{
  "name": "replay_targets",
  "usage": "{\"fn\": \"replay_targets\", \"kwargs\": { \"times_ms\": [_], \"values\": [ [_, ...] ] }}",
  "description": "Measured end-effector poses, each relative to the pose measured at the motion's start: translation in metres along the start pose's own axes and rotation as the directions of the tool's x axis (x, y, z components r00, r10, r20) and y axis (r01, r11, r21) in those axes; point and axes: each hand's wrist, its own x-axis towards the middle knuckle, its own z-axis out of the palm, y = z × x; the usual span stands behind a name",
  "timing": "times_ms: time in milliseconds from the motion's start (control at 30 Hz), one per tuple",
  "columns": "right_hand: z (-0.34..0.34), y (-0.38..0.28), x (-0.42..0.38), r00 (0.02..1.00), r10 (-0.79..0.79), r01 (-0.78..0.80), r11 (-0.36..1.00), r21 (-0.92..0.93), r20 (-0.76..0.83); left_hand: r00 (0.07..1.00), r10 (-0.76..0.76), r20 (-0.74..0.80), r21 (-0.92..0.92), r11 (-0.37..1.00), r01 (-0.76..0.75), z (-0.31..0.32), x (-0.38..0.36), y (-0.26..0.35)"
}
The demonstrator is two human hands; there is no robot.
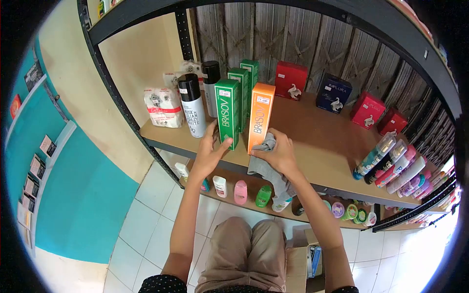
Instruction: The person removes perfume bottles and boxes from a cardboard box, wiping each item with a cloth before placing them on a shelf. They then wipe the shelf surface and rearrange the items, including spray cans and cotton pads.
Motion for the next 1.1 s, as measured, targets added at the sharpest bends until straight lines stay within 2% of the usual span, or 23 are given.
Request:
{"fn": "replay_targets", "kwargs": {
  "times_ms": [67,133,167,233,267,333,400,467,533,600,633,700,733,800,833,867,933,967,1000,1033,1067,1100],
  "values": [
    [0.000,0.002,0.000,1.000,0.006,-0.006,1.000,-0.014,0.012,0.998,0.049,-0.048,0.041,0.998,-0.047,0.004,-0.006,0.002],
    [0.001,0.005,0.002,1.000,0.012,-0.011,1.000,-0.026,0.023,0.978,0.094,-0.184,0.171,0.983,-0.062,0.008,-0.016,0.012],
    [0.002,0.006,0.002,0.999,0.023,-0.022,0.999,-0.040,0.029,0.979,0.092,-0.180,0.171,0.983,-0.061,0.009,-0.022,0.017],
    [0.000,0.002,0.000,0.999,0.041,-0.039,0.998,-0.052,0.036,0.963,0.062,-0.262,0.305,0.952,0.022,0.011,-0.037,0.024],
    [-0.004,-0.001,-0.001,0.996,0.054,-0.050,0.997,-0.066,0.064,0.965,0.056,-0.257,0.305,0.952,0.026,0.011,-0.046,0.022],
    [-0.006,-0.001,-0.006,0.993,0.078,-0.071,0.994,-0.078,0.090,0.933,0.100,-0.345,0.361,0.932,0.033,0.012,-0.066,0.019],
    [-0.007,0.003,-0.012,1.000,0.027,-0.027,0.999,-0.038,-0.016,0.922,0.089,-0.378,0.372,0.926,0.063,0.018,-0.089,0.022],
    [-0.018,-0.002,-0.025,0.997,0.049,-0.048,0.999,0.019,-0.052,0.910,0.079,-0.406,0.381,0.920,0.091,0.026,-0.112,0.026],
    [-0.027,-0.008,-0.043,0.993,0.075,-0.069,0.995,0.075,-0.087,0.933,-0.035,-0.358,0.213,0.970,0.118,0.040,-0.133,0.029],
    [-0.030,-0.012,-0.071,0.982,0.064,-0.043,0.992,0.118,-0.180,0.976,-0.123,-0.182,0.080,0.987,0.140,0.059,-0.151,0.034],
    [-0.029,-0.018,-0.085,0.980,0.082,-0.061,0.991,0.119,-0.180,0.976,-0.137,-0.170,0.078,0.985,0.152,0.070,-0.156,0.038],
    [-0.024,-0.027,-0.112,0.992,0.096,-0.055,0.918,0.393,-0.085,0.955,-0.284,0.089,-0.280,0.913,0.298,0.091,-0.165,0.048],
    [-0.023,-0.025,-0.124,0.989,0.121,-0.077,0.916,0.395,-0.088,0.948,-0.300,0.108,-0.279,0.906,0.318,0.095,-0.169,0.052],
    [-0.020,-0.019,-0.147,0.977,0.203,-0.146,0.860,0.489,-0.065,0.796,-0.600,0.086,-0.131,0.785,0.606,0.105,-0.172,0.057],
    [-0.014,-0.007,-0.158,0.957,0.257,-0.139,0.812,0.567,-0.134,0.908,-0.414,-0.062,-0.206,0.895,0.394,0.112,-0.169,0.057],
    [-0.012,0.002,-0.169,0.946,0.289,-0.159,0.807,0.569,-0.146,0.902,-0.431,-0.032,-0.203,0.886,0.416,0.113,-0.170,0.059],
    [-0.016,0.016,-0.194,0.889,0.456,-0.359,0.740,0.569,-0.033,0.849,-0.438,-0.294,-0.257,0.892,0.371,0.110,-0.171,0.063],
    [-0.024,0.011,-0.202,0.839,0.529,-0.509,0.675,0.534,0.130,0.815,-0.441,-0.376,-0.243,0.896,0.372,0.111,-0.171,0.061],
    [-0.026,0.012,-0.213,0.799,0.594,-0.544,0.644,0.538,0.097,0.779,-0.441,-0.446,-0.227,0.897,0.379,0.113,-0.172,0.059],
    [-0.026,0.014,-0.223,0.798,0.533,-0.569,0.513,0.642,0.282,0.792,-0.483,-0.373,-0.234,0.875,0.423,0.111,-0.174,0.056],
    [-0.024,0.016,-0.235,0.794,0.426,-0.588,0.360,0.724,0.434,0.842,-0.504,-0.193,-0.223,0.858,0.463,0.108,-0.173,0.052],
    [-0.021,0.017,-0.246,0.779,0.485,-0.586,0.335,0.738,0.398,0.864,-0.503,-0.012,-0.211,0.846,0.490,0.110,-0.172,0.049]
  ]
}}
